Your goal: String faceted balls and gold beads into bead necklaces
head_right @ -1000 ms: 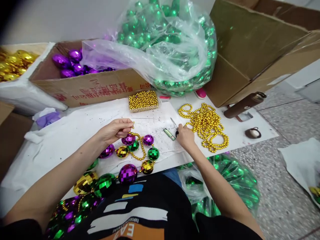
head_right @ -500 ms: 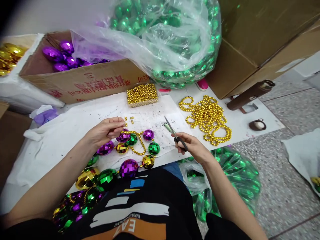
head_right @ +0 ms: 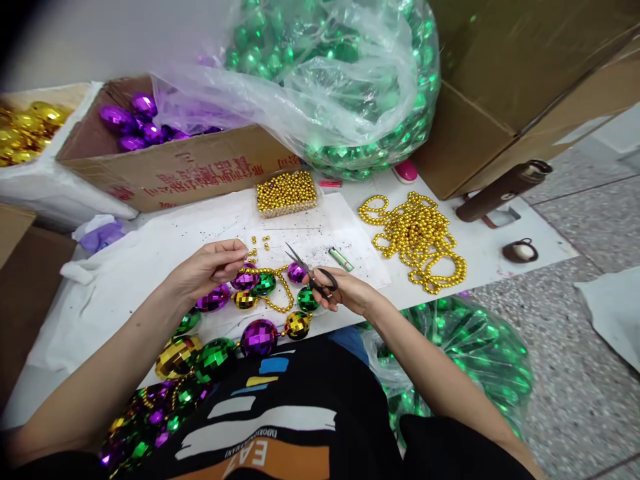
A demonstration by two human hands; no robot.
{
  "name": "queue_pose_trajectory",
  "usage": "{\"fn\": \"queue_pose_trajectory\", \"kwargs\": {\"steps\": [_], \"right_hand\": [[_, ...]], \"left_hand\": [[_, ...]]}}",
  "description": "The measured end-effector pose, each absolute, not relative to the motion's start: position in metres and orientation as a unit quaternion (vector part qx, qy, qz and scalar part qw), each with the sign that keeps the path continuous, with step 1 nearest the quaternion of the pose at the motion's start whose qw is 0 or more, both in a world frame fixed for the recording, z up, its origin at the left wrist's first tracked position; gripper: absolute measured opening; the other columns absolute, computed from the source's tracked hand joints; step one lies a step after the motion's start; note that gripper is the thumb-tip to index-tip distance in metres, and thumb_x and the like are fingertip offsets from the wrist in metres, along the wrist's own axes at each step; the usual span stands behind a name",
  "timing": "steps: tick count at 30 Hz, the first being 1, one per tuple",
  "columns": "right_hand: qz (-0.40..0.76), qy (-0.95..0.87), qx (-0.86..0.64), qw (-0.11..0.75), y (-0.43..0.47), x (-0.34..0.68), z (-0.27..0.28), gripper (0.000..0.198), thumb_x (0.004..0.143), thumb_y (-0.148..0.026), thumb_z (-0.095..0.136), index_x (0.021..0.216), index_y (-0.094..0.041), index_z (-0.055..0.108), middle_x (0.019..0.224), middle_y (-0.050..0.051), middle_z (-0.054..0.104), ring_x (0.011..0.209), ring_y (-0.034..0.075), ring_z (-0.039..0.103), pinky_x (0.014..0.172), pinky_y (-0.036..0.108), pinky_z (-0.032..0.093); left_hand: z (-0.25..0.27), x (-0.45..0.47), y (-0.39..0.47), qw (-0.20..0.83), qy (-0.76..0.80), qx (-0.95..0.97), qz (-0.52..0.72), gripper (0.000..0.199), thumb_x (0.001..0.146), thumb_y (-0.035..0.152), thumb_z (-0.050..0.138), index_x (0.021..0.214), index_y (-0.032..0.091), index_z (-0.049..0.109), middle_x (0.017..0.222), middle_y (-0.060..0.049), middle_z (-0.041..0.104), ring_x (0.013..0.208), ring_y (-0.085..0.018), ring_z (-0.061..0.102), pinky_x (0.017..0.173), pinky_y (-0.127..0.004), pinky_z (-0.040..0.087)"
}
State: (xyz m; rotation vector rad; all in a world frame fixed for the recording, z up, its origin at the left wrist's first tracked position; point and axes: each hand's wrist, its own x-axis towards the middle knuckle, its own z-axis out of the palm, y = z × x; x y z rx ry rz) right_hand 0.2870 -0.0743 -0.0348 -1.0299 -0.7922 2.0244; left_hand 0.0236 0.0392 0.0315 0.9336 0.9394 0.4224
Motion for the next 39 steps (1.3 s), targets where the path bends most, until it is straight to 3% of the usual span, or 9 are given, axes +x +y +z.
{"fn": "queue_pose_trajectory", "kwargs": {"steps": [9, 13, 19, 23, 27, 30, 33, 35, 39], "right_hand": [[0.697, -0.323, -0.463, 0.442, -0.039, 0.261, -0.034, 0.056, 0.069, -0.060, 0.077, 0.100, -0.016, 0.062, 0.061, -0.005, 0.052, 0.045, 0.005, 0.040, 0.038, 0.018, 0.015], [0.502, -0.403, -0.628, 0.437, -0.049, 0.289, -0.048, 0.051, 0.075, -0.056, 0.070, 0.109, -0.019, 0.060, 0.070, -0.002, 0.059, 0.058, 0.013, 0.056, 0.048, 0.022, 0.032], [0.087, -0.569, -0.817, 0.021, -0.077, 0.333, -0.065, 0.030, 0.093, -0.027, 0.050, 0.115, -0.018, 0.068, 0.114, 0.016, 0.065, 0.107, 0.030, 0.060, 0.068, 0.032, 0.041], [0.090, -0.595, -0.782, -0.161, -0.073, 0.342, -0.061, 0.029, 0.095, -0.028, 0.048, 0.109, -0.015, 0.069, 0.115, 0.020, 0.064, 0.111, 0.033, 0.060, 0.065, 0.031, 0.039], [0.190, -0.598, -0.746, -0.222, -0.057, 0.353, -0.043, 0.037, 0.088, -0.021, 0.056, 0.124, -0.015, 0.062, 0.101, 0.014, 0.072, 0.093, 0.029, 0.067, 0.062, 0.030, 0.038], [0.200, -0.630, -0.745, -0.084, -0.052, 0.335, -0.021, 0.027, 0.084, -0.021, 0.061, 0.109, -0.019, 0.069, 0.092, 0.010, 0.073, 0.087, 0.026, 0.067, 0.065, 0.030, 0.041], [0.326, -0.656, -0.634, 0.246, -0.048, 0.275, -0.004, 0.021, 0.089, -0.037, 0.058, 0.088, -0.021, 0.071, 0.089, 0.007, 0.072, 0.082, 0.020, 0.065, 0.068, 0.030, 0.046], [0.431, -0.598, -0.546, 0.398, -0.042, 0.224, 0.001, 0.024, 0.087, -0.044, 0.060, 0.092, -0.022, 0.069, 0.094, 0.005, 0.070, 0.081, 0.018, 0.063, 0.069, 0.030, 0.048], [0.485, -0.489, -0.500, 0.525, -0.025, 0.157, 0.000, 0.022, 0.077, -0.041, 0.072, 0.077, -0.021, 0.060, 0.074, 0.000, 0.061, 0.067, 0.014, 0.053, 0.062, 0.027, 0.044]], "left_hand": [[0.029, 0.021, 0.037, 0.772, 0.433, 0.423, 0.196, 0.032, 0.068, 0.031, 0.083, 0.069, 0.014, 0.055, 0.049, 0.007, 0.045, 0.038, 0.001, 0.027, 0.040, -0.014, 0.010], [0.027, 0.018, 0.036, 0.755, 0.430, 0.443, 0.223, 0.030, 0.070, 0.033, 0.081, 0.072, 0.014, 0.058, 0.058, 0.002, 0.056, 0.040, 0.001, 0.030, 0.041, -0.015, 0.013], [0.025, 0.017, 0.032, 0.688, 0.436, 0.491, 0.308, 0.029, 0.069, 0.035, 0.081, 0.075, 0.015, 0.061, 0.054, 0.007, 0.043, 0.045, -0.002, 0.030, 0.043, -0.017, 0.016], [0.026, 0.016, 0.028, 0.671, 0.430, 0.508, 0.327, 0.030, 0.070, 0.036, 0.080, 0.072, 0.016, 0.058, 0.055, 0.007, 0.041, 0.046, -0.003, 0.029, 0.044, -0.019, 0.017], [0.026, 0.009, 0.024, 0.683, 0.438, 0.488, 0.322, 0.031, 0.071, 0.037, 0.079, 0.071, 0.016, 0.056, 0.052, 0.008, 0.038, 0.044, -0.003, 0.027, 0.043, -0.020, 0.014], [0.023, 0.007, 0.022, 0.688, 0.436, 0.483, 0.322, 0.028, 0.071, 0.035, 0.078, 0.072, 0.016, 0.058, 0.052, 0.008, 0.038, 0.044, -0.003, 0.028, 0.043, -0.020, 0.014], [0.022, 0.011, 0.019, 0.689, 0.424, 0.495, 0.317, 0.026, 0.072, 0.034, 0.077, 0.072, 0.016, 0.059, 0.053, 0.007, 0.040, 0.044, -0.003, 0.030, 0.043, -0.020, 0.016], [0.023, 0.016, 0.017, 0.684, 0.422, 0.508, 0.310, 0.026, 0.073, 0.036, 0.076, 0.073, 0.016, 0.059, 0.052, 0.007, 0.042, 0.043, -0.004, 0.031, 0.043, -0.021, 0.017], [0.030, 0.014, 0.015, 0.641, 0.440, 0.532, 0.336, 0.026, 0.075, 0.038, 0.073, 0.073, 0.016, 0.059, 0.053, 0.007, 0.042, 0.044, -0.004, 0.031, 0.043, -0.021, 0.020]]}}
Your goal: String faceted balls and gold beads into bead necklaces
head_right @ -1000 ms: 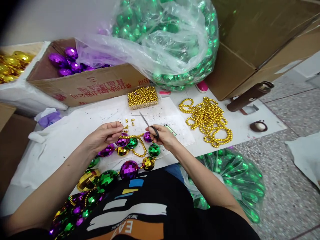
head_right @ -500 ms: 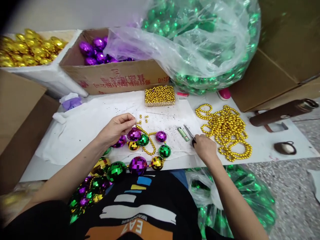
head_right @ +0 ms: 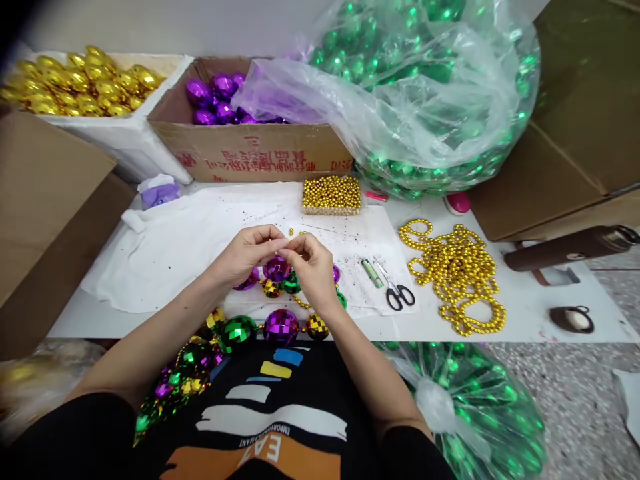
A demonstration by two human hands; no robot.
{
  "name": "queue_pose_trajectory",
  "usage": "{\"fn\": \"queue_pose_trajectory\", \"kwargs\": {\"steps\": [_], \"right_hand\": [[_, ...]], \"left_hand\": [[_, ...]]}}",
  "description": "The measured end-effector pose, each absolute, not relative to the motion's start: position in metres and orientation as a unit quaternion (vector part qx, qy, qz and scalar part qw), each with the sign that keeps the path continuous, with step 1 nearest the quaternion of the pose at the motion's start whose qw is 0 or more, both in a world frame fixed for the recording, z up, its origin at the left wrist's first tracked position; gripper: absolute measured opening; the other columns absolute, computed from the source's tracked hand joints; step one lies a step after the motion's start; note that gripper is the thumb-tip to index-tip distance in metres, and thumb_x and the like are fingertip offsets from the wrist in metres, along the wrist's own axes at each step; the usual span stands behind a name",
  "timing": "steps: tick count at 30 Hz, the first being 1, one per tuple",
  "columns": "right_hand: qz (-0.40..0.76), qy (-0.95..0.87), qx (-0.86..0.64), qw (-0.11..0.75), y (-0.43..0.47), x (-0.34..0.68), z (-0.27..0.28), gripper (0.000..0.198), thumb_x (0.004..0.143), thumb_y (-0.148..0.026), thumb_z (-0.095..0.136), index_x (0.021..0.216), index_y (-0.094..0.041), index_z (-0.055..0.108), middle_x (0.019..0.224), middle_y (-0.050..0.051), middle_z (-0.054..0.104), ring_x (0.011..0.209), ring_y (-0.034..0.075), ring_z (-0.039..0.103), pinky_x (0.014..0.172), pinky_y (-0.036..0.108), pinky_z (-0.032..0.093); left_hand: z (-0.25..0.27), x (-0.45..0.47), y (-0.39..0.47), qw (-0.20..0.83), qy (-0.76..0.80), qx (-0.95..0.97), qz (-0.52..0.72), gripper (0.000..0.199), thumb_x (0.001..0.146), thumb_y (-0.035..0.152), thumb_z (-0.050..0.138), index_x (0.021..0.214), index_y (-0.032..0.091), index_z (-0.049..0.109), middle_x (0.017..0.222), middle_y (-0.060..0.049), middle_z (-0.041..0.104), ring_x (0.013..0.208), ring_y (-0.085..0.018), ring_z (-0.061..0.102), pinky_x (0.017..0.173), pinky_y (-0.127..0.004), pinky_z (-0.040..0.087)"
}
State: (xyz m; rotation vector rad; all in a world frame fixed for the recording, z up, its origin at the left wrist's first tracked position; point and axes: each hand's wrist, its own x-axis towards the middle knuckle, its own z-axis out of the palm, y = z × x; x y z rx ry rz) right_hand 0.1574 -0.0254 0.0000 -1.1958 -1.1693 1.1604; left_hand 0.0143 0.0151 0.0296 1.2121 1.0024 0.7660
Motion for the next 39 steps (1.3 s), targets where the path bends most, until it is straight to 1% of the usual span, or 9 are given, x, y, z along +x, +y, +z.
{"fn": "queue_pose_trajectory", "kwargs": {"steps": [7, 10, 15, 19, 22, 25, 32, 36, 39], "right_hand": [[0.653, -0.474, -0.451, 0.381, -0.017, 0.171, 0.006, 0.029, 0.066, -0.039, 0.080, 0.080, -0.019, 0.064, 0.059, -0.002, 0.061, 0.049, 0.010, 0.047, 0.046, 0.023, 0.032], [0.679, -0.418, -0.450, 0.403, -0.020, 0.180, 0.012, 0.028, 0.068, -0.039, 0.079, 0.076, -0.020, 0.061, 0.058, -0.003, 0.060, 0.048, 0.009, 0.047, 0.044, 0.021, 0.029], [0.520, -0.434, -0.464, 0.571, -0.026, 0.179, 0.016, 0.022, 0.082, -0.038, 0.068, 0.074, -0.022, 0.055, 0.092, 0.004, 0.068, 0.082, 0.016, 0.060, 0.066, 0.028, 0.046], [0.343, -0.617, -0.511, 0.490, -0.025, 0.174, 0.007, 0.026, 0.085, -0.039, 0.066, 0.068, -0.021, 0.057, 0.118, 0.007, 0.066, 0.112, 0.025, 0.054, 0.081, 0.035, 0.044], [0.411, -0.632, -0.503, 0.424, -0.023, 0.173, -0.003, 0.028, 0.087, -0.041, 0.064, 0.069, -0.021, 0.055, 0.095, 0.005, 0.066, 0.085, 0.019, 0.055, 0.068, 0.030, 0.040], [0.476, -0.576, -0.511, 0.424, -0.022, 0.173, -0.012, 0.027, 0.086, -0.042, 0.065, 0.072, -0.022, 0.054, 0.067, -0.002, 0.051, 0.063, 0.014, 0.043, 0.060, 0.027, 0.034], [0.458, -0.542, -0.549, 0.441, -0.025, 0.174, -0.021, 0.016, 0.081, -0.029, 0.066, 0.091, -0.024, 0.055, 0.062, -0.005, 0.051, 0.058, 0.014, 0.044, 0.059, 0.027, 0.035], [0.408, -0.598, -0.568, 0.391, -0.028, 0.178, -0.018, 0.010, 0.083, -0.029, 0.063, 0.076, -0.023, 0.061, 0.066, -0.001, 0.059, 0.063, 0.015, 0.050, 0.063, 0.029, 0.037], [0.464, -0.585, -0.547, 0.378, -0.028, 0.181, -0.015, 0.013, 0.081, -0.031, 0.065, 0.072, -0.022, 0.066, 0.068, 0.001, 0.062, 0.066, 0.016, 0.052, 0.062, 0.029, 0.038]], "left_hand": [[0.023, -0.002, 0.017, 0.635, 0.451, 0.520, 0.351, 0.026, 0.073, 0.035, 0.073, 0.070, 0.016, 0.057, 0.053, 0.007, 0.041, 0.045, -0.004, 0.028, 0.044, -0.022, 0.020], [0.017, -0.002, 0.019, 0.645, 0.444, 0.515, 0.348, 0.025, 0.074, 0.035, 0.073, 0.071, 0.016, 0.056, 0.052, 0.008, 0.039, 0.045, -0.005, 0.027, 0.044, -0.022, 0.017], [0.012, 0.002, 0.022, 0.617, 0.446, 0.564, 0.320, 0.021, 0.079, 0.032, 0.068, 0.072, 0.015, 0.058, 0.056, 0.006, 0.044, 0.049, -0.006, 0.034, 0.047, -0.021, 0.024], [0.009, 0.004, 0.019, 0.582, 0.440, 0.621, 0.288, 0.017, 0.081, 0.026, 0.064, 0.069, 0.015, 0.058, 0.060, 0.003, 0.049, 0.056, -0.008, 0.040, 0.053, -0.023, 0.030], [0.007, 0.003, 0.018, 0.578, 0.430, 0.636, 0.278, 0.013, 0.081, 0.022, 0.062, 0.070, 0.015, 0.060, 0.062, 0.003, 0.050, 0.057, -0.009, 0.040, 0.055, -0.023, 0.030], [0.005, 0.001, 0.018, 0.585, 0.424, 0.635, 0.273, 0.012, 0.082, 0.022, 0.062, 0.072, 0.015, 0.061, 0.062, 0.002, 0.051, 0.057, -0.009, 0.041, 0.055, -0.024, 0.030], [0.009, -0.006, 0.021, 0.650, 0.404, 0.585, 0.269, 0.011, 0.078, 0.020, 0.067, 0.086, 0.017, 0.060, 0.070, 0.001, 0.056, 0.061, -0.009, 0.047, 0.056, -0.023, 0.036], [0.013, -0.010, 0.023, 0.666, 0.382, 0.584, 0.262, 0.019, 0.076, 0.017, 0.067, 0.093, 0.017, 0.058, 0.075, 0.001, 0.058, 0.066, -0.009, 0.051, 0.060, -0.022, 0.039], [0.013, -0.012, 0.024, 0.643, 0.367, 0.625, 0.248, 0.011, 0.079, 0.018, 0.063, 0.089, 0.016, 0.059, 0.076, 0.000, 0.059, 0.067, -0.010, 0.052, 0.062, -0.023, 0.041]]}}
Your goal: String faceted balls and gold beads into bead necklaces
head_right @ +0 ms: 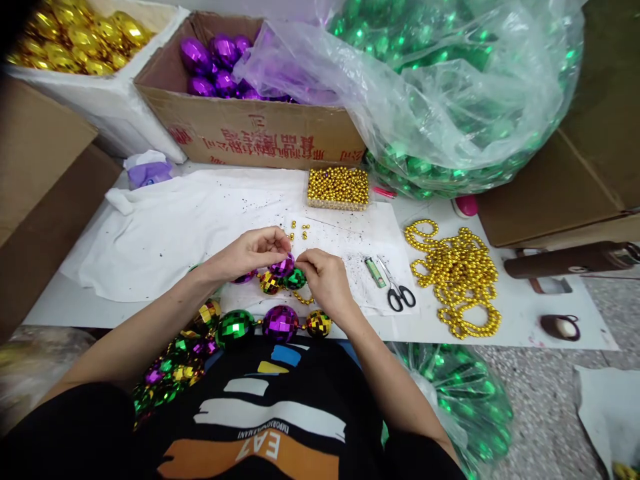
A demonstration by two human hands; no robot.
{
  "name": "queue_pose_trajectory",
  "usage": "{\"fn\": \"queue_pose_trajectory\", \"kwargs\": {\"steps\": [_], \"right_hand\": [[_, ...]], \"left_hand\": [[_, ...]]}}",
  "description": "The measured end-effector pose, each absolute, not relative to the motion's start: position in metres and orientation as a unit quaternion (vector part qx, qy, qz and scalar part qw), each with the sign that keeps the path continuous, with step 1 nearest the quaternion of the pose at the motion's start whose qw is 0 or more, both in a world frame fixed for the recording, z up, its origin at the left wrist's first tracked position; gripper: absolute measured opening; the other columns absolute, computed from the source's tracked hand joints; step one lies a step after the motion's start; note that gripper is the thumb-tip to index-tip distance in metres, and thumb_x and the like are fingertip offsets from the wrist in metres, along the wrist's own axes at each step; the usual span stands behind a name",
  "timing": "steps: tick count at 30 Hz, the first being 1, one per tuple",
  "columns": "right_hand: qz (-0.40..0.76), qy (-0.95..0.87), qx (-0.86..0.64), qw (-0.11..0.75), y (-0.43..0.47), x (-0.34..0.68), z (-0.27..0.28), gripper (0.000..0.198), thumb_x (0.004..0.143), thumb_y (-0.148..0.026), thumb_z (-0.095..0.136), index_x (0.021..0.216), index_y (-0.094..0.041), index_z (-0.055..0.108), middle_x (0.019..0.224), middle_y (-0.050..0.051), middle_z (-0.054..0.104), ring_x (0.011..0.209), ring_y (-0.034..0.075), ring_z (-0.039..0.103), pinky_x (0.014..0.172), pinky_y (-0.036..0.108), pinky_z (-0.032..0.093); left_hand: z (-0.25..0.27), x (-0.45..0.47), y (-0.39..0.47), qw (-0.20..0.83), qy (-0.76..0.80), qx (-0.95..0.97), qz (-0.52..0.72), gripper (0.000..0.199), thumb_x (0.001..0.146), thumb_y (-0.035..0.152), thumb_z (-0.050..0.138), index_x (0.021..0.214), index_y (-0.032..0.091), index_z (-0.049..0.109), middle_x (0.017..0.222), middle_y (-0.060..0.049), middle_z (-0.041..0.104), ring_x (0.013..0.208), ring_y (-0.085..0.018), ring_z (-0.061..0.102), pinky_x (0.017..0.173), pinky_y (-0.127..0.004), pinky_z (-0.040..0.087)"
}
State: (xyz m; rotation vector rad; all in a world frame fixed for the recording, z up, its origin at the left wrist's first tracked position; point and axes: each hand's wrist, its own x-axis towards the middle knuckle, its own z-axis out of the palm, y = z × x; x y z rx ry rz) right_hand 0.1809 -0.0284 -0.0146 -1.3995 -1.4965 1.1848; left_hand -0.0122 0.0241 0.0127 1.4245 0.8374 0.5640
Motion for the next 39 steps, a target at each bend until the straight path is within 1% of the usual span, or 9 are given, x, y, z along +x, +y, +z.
{"fn": "queue_pose_trajectory", "kwargs": {"steps": [7, 12, 15, 18, 22, 26, 29, 32, 39], "right_hand": [[0.726, -0.292, -0.471, 0.408, -0.022, 0.186, -0.017, 0.035, 0.059, -0.043, 0.084, 0.070, -0.018, 0.062, 0.053, -0.006, 0.047, 0.045, 0.005, 0.023, 0.043, 0.022, 0.008], [0.726, -0.281, -0.476, 0.408, -0.028, 0.182, -0.023, 0.035, 0.061, -0.044, 0.083, 0.072, -0.018, 0.062, 0.054, -0.006, 0.047, 0.044, 0.004, 0.021, 0.042, 0.021, 0.009], [0.640, -0.376, -0.510, 0.435, -0.037, 0.178, -0.024, 0.028, 0.073, -0.045, 0.076, 0.078, -0.020, 0.063, 0.056, -0.005, 0.047, 0.047, 0.008, 0.030, 0.043, 0.023, 0.019], [0.412, -0.564, -0.554, 0.452, -0.045, 0.175, -0.024, 0.014, 0.088, -0.037, 0.064, 0.088, -0.023, 0.066, 0.064, -0.001, 0.053, 0.058, 0.014, 0.044, 0.055, 0.028, 0.036], [0.213, -0.718, -0.542, 0.381, -0.047, 0.175, -0.025, 0.026, 0.096, -0.026, 0.047, 0.082, -0.022, 0.068, 0.068, 0.006, 0.055, 0.071, 0.019, 0.050, 0.068, 0.033, 0.039], [0.454, -0.605, -0.527, 0.388, -0.039, 0.184, -0.023, 0.016, 0.087, -0.031, 0.060, 0.077, -0.020, 0.066, 0.069, 0.002, 0.057, 0.064, 0.015, 0.050, 0.061, 0.028, 0.038], [0.683, -0.389, -0.482, 0.387, -0.031, 0.192, -0.021, 0.024, 0.071, -0.038, 0.078, 0.076, -0.018, 0.065, 0.060, -0.004, 0.049, 0.048, 0.006, 0.033, 0.045, 0.021, 0.021], [0.759, -0.255, -0.455, 0.390, -0.026, 0.196, -0.020, 0.035, 0.056, -0.036, 0.088, 0.073, -0.015, 0.065, 0.053, -0.007, 0.044, 0.044, 0.002, 0.020, 0.042, 0.020, 0.007], [0.773, -0.199, -0.446, 0.405, -0.030, 0.188, -0.023, 0.035, 0.050, -0.028, 0.089, 0.072, -0.014, 0.065, 0.048, -0.009, 0.041, 0.043, 0.001, 0.018, 0.041, 0.019, 0.005]], "left_hand": [[0.002, -0.003, 0.013, 0.437, 0.334, 0.779, 0.302, 0.016, 0.081, 0.016, 0.064, 0.095, 0.022, 0.069, 0.109, -0.006, 0.059, 0.082, -0.014, 0.055, 0.073, -0.028, 0.045], [-0.008, 0.004, 0.006, 0.413, 0.340, 0.759, 0.371, 0.011, 0.088, 0.023, 0.064, 0.080, 0.021, 0.071, 0.087, -0.004, 0.064, 0.084, -0.016, 0.059, 0.077, -0.030, 0.047], [-0.008, 0.006, 0.008, 0.451, 0.390, 0.700, 0.393, 0.013, 0.087, 0.024, 0.064, 0.076, 0.018, 0.067, 0.076, -0.002, 0.064, 0.071, -0.013, 0.058, 0.069, -0.027, 0.045], [-0.006, 0.008, 0.010, 0.526, 0.429, 0.638, 0.363, 0.014, 0.085, 0.026, 0.064, 0.075, 0.016, 0.062, 0.066, 0.000, 0.061, 0.060, -0.010, 0.054, 0.058, -0.023, 0.042], [-0.007, 0.011, 0.015, 0.576, 0.444, 0.600, 0.335, 0.015, 0.083, 0.025, 0.066, 0.073, 0.016, 0.058, 0.058, 0.002, 0.056, 0.055, -0.010, 0.053, 0.054, -0.021, 0.042], [-0.004, 0.006, 0.018, 0.591, 0.426, 0.592, 0.343, 0.018, 0.088, 0.024, 0.061, 0.104, 0.016, 0.062, 0.088, -0.003, 0.065, 0.053, -0.005, 0.050, 0.050, -0.020, 0.039], [-0.003, 0.001, 0.018, 0.592, 0.370, 0.638, 0.325, 0.027, 0.091, 0.022, 0.057, 0.118, 0.019, 0.060, 0.113, -0.008, 0.064, 0.056, -0.004, 0.050, 0.050, -0.020, 0.040], [-0.008, -0.001, 0.016, 0.511, 0.314, 0.731, 0.326, 0.021, 0.090, 0.019, 0.059, 0.111, 0.019, 0.066, 0.111, -0.007, 0.064, 0.063, -0.005, 0.052, 0.059, -0.021, 0.045], [-0.019, 0.006, 0.011, 0.346, 0.273, 0.809, 0.389, 0.013, 0.093, 0.024, 0.061, 0.090, 0.019, 0.073, 0.085, -0.003, 0.066, 0.080, -0.013, 0.062, 0.071, -0.026, 0.051]]}}
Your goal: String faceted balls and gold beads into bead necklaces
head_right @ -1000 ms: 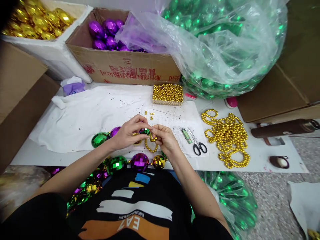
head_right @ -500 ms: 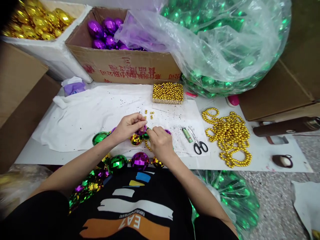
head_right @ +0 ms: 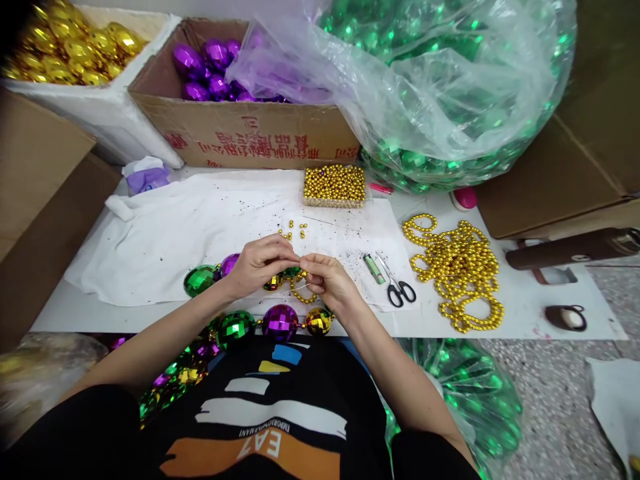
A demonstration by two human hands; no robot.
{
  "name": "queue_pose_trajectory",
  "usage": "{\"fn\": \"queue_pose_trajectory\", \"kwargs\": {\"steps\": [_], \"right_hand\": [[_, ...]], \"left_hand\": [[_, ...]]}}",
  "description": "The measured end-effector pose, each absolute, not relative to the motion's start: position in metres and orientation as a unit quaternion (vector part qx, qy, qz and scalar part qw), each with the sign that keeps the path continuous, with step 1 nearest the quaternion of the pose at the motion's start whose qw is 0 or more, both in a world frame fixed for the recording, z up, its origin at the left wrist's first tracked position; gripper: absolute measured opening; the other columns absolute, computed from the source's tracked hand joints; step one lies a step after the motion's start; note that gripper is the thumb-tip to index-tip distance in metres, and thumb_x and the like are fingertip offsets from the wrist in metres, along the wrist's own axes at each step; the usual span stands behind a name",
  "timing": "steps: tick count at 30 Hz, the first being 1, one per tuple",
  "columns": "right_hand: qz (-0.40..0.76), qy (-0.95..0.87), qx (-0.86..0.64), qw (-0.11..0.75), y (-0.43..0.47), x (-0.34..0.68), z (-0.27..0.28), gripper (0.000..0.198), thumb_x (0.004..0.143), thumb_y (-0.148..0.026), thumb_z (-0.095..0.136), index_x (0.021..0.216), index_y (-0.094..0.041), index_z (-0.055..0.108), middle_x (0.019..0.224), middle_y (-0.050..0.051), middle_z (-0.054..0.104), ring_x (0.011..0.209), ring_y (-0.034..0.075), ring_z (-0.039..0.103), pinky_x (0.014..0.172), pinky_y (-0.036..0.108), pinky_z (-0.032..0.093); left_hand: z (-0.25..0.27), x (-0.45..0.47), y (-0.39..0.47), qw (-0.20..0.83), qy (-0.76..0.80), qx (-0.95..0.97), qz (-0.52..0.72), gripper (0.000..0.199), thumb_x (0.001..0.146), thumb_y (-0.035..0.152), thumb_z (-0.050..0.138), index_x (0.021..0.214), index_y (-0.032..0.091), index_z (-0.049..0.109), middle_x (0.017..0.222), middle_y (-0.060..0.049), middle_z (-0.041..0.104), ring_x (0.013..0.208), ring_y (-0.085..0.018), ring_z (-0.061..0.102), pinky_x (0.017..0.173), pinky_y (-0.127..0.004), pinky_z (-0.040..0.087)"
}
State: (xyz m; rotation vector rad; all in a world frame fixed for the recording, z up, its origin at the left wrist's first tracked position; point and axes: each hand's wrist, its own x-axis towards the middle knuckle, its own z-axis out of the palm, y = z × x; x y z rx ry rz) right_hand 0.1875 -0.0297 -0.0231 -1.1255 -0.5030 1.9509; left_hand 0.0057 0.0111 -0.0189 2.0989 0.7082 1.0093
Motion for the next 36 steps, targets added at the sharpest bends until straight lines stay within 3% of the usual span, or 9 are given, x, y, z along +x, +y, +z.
{"fn": "queue_pose_trajectory", "kwargs": {"steps": [5, 7, 10, 13, 18, 22, 26, 31, 36], "right_hand": [[0.722, -0.307, -0.480, 0.392, -0.029, 0.189, -0.028, 0.030, 0.062, -0.037, 0.082, 0.075, -0.017, 0.064, 0.051, -0.007, 0.045, 0.044, 0.004, 0.024, 0.043, 0.020, 0.013], [0.612, -0.446, -0.525, 0.388, -0.027, 0.194, -0.026, 0.020, 0.073, -0.036, 0.073, 0.075, -0.018, 0.064, 0.056, -0.004, 0.052, 0.047, 0.007, 0.036, 0.046, 0.022, 0.024], [0.346, -0.644, -0.573, 0.370, -0.029, 0.199, -0.016, 0.014, 0.086, -0.024, 0.060, 0.073, -0.019, 0.063, 0.069, 0.001, 0.062, 0.064, 0.014, 0.054, 0.061, 0.026, 0.038], [0.174, -0.716, -0.559, 0.381, -0.044, 0.191, -0.006, 0.017, 0.093, -0.017, 0.052, 0.080, -0.019, 0.062, 0.075, 0.003, 0.065, 0.069, 0.015, 0.058, 0.066, 0.029, 0.041], [0.103, -0.775, -0.503, 0.368, -0.071, 0.167, -0.017, 0.021, 0.099, -0.016, 0.045, 0.088, -0.018, 0.063, 0.074, 0.005, 0.063, 0.071, 0.017, 0.057, 0.067, 0.030, 0.043], [0.144, -0.773, -0.525, 0.324, -0.066, 0.172, -0.020, 0.024, 0.100, -0.022, 0.047, 0.083, -0.019, 0.064, 0.080, 0.007, 0.063, 0.078, 0.019, 0.056, 0.069, 0.032, 0.042], [0.292, -0.679, -0.528, 0.418, -0.044, 0.187, -0.004, 0.020, 0.099, -0.028, 0.048, 0.101, -0.021, 0.067, 0.096, 0.006, 0.068, 0.092, 0.020, 0.060, 0.080, 0.034, 0.046], [0.628, -0.511, -0.434, 0.395, -0.021, 0.187, -0.010, 0.022, 0.086, -0.040, 0.064, 0.093, -0.020, 0.067, 0.083, 0.001, 0.068, 0.062, 0.013, 0.060, 0.051, 0.025, 0.044], [0.727, -0.414, -0.402, 0.372, -0.019, 0.186, -0.021, 0.032, 0.068, -0.038, 0.082, 0.090, -0.017, 0.072, 0.081, 0.001, 0.071, 0.058, 0.011, 0.061, 0.043, 0.020, 0.038]], "left_hand": [[-0.012, 0.004, 0.011, 0.378, 0.323, 0.794, 0.350, 0.018, 0.093, 0.025, 0.059, 0.080, 0.017, 0.069, 0.079, -0.002, 0.067, 0.074, -0.012, 0.062, 0.070, -0.026, 0.048], [-0.005, 0.002, 0.011, 0.395, 0.370, 0.790, 0.287, 0.019, 0.093, 0.026, 0.058, 0.078, 0.017, 0.066, 0.073, 0.000, 0.065, 0.070, -0.011, 0.059, 0.067, -0.025, 0.044], [0.005, 0.000, 0.015, 0.429, 0.425, 0.768, 0.214, 0.019, 0.091, 0.026, 0.056, 0.075, 0.017, 0.061, 0.064, 0.002, 0.059, 0.062, -0.010, 0.052, 0.060, -0.024, 0.038], [0.011, 0.000, 0.023, 0.559, 0.417, 0.689, 0.196, 0.019, 0.090, 0.027, 0.056, 0.073, 0.017, 0.057, 0.066, 0.000, 0.062, 0.054, -0.008, 0.046, 0.054, -0.023, 0.035], [0.014, -0.001, 0.037, 0.767, 0.350, 0.509, 0.176, 0.022, 0.085, 0.033, 0.064, 0.076, 0.016, 0.054, 0.073, -0.005, 0.067, 0.040, -0.002, 0.028, 0.040, -0.020, 0.016], [0.017, -0.005, 0.036, 0.775, 0.335, 0.507, 0.177, 0.022, 0.084, 0.033, 0.068, 0.081, 0.017, 0.053, 0.072, 0.000, 0.062, 0.042, -0.002, 0.039, 0.037, -0.018, 0.019], [0.026, -0.006, 0.030, 0.678, 0.311, 0.650, 0.146, 0.016, 0.090, 0.030, 0.059, 0.083, 0.017, 0.053, 0.069, 0.001, 0.059, 0.057, -0.007, 0.053, 0.049, -0.019, 0.037], [0.031, -0.004, 0.027, 0.509, 0.302, 0.789, 0.165, 0.015, 0.093, 0.024, 0.050, 0.081, 0.017, 0.055, 0.074, 0.000, 0.058, 0.068, -0.010, 0.053, 0.064, -0.024, 0.043], [0.022, -0.005, 0.025, 0.464, 0.303, 0.811, 0.188, 0.017, 0.095, 0.026, 0.049, 0.082, 0.018, 0.057, 0.074, 0.000, 0.060, 0.068, -0.011, 0.054, 0.065, -0.025, 0.042]]}}
